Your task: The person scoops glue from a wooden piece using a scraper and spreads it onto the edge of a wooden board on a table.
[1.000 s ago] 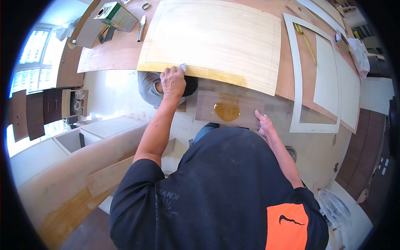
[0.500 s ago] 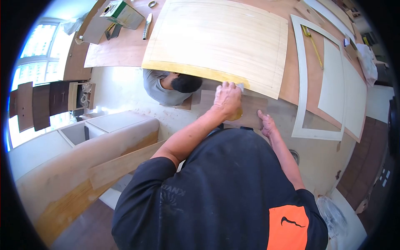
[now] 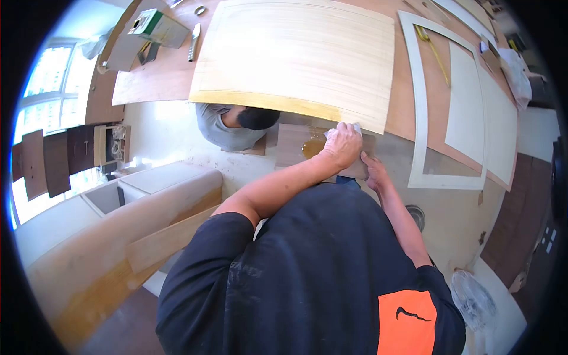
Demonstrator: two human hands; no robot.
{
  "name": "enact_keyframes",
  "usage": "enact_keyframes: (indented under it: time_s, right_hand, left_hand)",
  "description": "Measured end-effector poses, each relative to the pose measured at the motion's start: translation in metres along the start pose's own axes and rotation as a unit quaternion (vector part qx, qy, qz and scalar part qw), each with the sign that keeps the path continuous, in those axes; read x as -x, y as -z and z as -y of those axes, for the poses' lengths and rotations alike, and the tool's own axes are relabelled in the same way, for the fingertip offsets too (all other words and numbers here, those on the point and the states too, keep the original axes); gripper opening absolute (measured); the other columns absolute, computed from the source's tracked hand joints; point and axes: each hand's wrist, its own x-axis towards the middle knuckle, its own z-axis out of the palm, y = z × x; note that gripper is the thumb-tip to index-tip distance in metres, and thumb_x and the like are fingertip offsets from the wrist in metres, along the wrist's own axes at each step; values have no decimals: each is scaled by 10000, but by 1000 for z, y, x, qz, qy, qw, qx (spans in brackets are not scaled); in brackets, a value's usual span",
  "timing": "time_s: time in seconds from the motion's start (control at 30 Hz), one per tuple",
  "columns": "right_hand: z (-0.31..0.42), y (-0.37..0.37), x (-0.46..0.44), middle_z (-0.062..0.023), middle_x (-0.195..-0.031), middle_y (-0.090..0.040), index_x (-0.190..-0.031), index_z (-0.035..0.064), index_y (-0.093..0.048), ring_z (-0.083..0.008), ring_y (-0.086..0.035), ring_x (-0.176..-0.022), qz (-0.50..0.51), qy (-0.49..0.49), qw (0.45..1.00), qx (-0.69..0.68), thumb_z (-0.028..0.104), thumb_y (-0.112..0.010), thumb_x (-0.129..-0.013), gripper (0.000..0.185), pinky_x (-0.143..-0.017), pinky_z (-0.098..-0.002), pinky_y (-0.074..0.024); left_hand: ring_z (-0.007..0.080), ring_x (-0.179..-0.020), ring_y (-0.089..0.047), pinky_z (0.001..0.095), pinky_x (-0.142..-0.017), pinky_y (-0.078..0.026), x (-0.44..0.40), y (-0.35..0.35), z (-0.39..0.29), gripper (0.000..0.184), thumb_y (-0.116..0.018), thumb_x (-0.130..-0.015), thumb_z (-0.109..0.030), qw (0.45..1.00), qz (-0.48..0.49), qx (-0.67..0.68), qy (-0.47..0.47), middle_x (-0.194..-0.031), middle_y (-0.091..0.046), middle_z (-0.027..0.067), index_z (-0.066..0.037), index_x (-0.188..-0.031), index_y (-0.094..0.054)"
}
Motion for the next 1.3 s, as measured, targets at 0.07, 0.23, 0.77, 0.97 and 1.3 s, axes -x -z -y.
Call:
enact_keyframes:
  time_s: [0.07,0.23,0.77,0.97,1.3]
  right_hand:
    - [0,8,1,-155,-1224,-688,-1311,-17,-594,-278,-683,-1087,4,14,1000,-17,312,-755,-945,518,-981,-450,-551]
    - [9,37,12,-151,-1240,-687,-1326,-23,-584,-268,-677,-1097,13,9,999,-30,317,-761,-937,547,-981,-432,-542]
    - [38,99,5,-151,-1298,-661,-1353,-25,-556,-281,-629,-1187,25,-14,997,-74,282,-795,-915,585,-1048,-449,-501]
    - [39,105,2,-161,-1320,-646,-1357,-28,-559,-287,-607,-1221,22,-11,1000,-1,316,-800,-909,614,-1078,-458,-472]
    - [37,90,13,-169,-1352,-622,-1373,-26,-535,-301,-565,-1283,-11,2,999,-31,309,-827,-887,659,-1107,-492,-445]
  left_hand:
    - [346,-1078,-602,461,-826,-550,-4,4,-8,276,-634,-835,-119,999,20,28,-39,-1115,-643,186,40,-1050,-703]
    - [340,-1078,-578,481,-907,-475,-6,1,-16,369,-626,-803,-112,992,-47,33,-114,-1098,-615,165,32,-1143,-632]
    - [307,-1067,-560,457,-921,-458,3,-28,-31,450,-614,-811,-110,986,-129,-12,-102,-1155,-596,111,-24,-1252,-601]
    - [309,-1055,-586,459,-898,-467,34,3,-32,153,-628,-822,-104,997,-75,6,-6,-1058,-646,92,-86,-964,-680]
    - [320,-1065,-588,461,-899,-480,53,-34,-28,154,-592,-857,-121,998,-31,-15,49,-1042,-649,120,-51,-955,-687]
